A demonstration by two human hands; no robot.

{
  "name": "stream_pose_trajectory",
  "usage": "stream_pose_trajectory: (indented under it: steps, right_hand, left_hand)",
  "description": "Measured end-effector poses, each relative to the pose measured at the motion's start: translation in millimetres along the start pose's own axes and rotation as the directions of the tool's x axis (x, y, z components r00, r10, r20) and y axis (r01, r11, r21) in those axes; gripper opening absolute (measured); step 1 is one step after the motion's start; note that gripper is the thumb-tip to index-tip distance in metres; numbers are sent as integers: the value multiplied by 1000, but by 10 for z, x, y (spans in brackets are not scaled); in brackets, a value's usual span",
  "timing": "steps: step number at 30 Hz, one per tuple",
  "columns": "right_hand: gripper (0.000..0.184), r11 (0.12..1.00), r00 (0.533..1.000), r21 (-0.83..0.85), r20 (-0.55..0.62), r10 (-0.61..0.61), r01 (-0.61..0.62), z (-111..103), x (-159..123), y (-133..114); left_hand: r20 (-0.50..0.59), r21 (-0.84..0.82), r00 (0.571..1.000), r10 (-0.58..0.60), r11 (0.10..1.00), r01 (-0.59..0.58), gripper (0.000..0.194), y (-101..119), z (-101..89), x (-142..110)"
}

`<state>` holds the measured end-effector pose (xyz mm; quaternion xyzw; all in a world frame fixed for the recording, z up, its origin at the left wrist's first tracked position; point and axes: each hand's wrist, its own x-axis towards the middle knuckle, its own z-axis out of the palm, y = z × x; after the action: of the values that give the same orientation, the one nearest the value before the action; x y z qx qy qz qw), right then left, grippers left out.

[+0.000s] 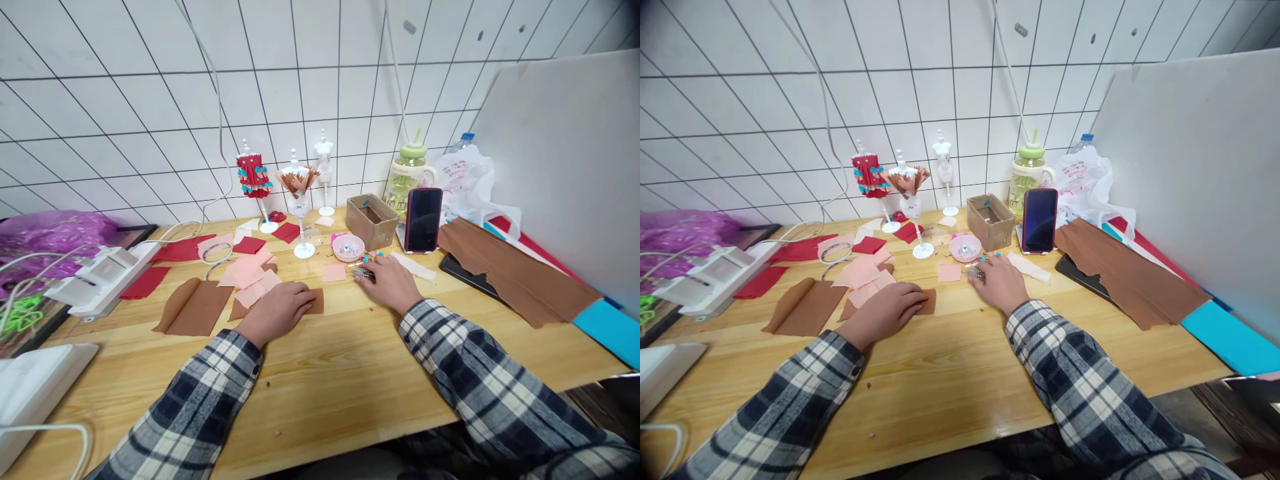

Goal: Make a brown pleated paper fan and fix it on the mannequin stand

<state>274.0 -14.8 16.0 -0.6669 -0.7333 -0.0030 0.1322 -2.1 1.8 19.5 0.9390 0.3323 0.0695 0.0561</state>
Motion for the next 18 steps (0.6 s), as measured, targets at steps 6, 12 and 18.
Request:
stream_pose_trajectory:
  steps: [6, 12, 18]
  right_hand:
    - [27, 943, 939, 1, -91, -331, 333, 90, 100, -250]
    - [33, 922, 925, -70, 20, -379, 380, 194, 281, -451]
    - [27, 954, 953, -5, -42, -300, 301, 200, 268, -493]
  left_hand:
    - [-59, -131, 976, -208, 971, 199, 36, 23, 69, 0]
    - [-52, -126, 954, -295, 950, 287, 29, -22, 86, -7]
    - [-105, -63, 909, -403, 915, 398, 30, 162, 141, 91]
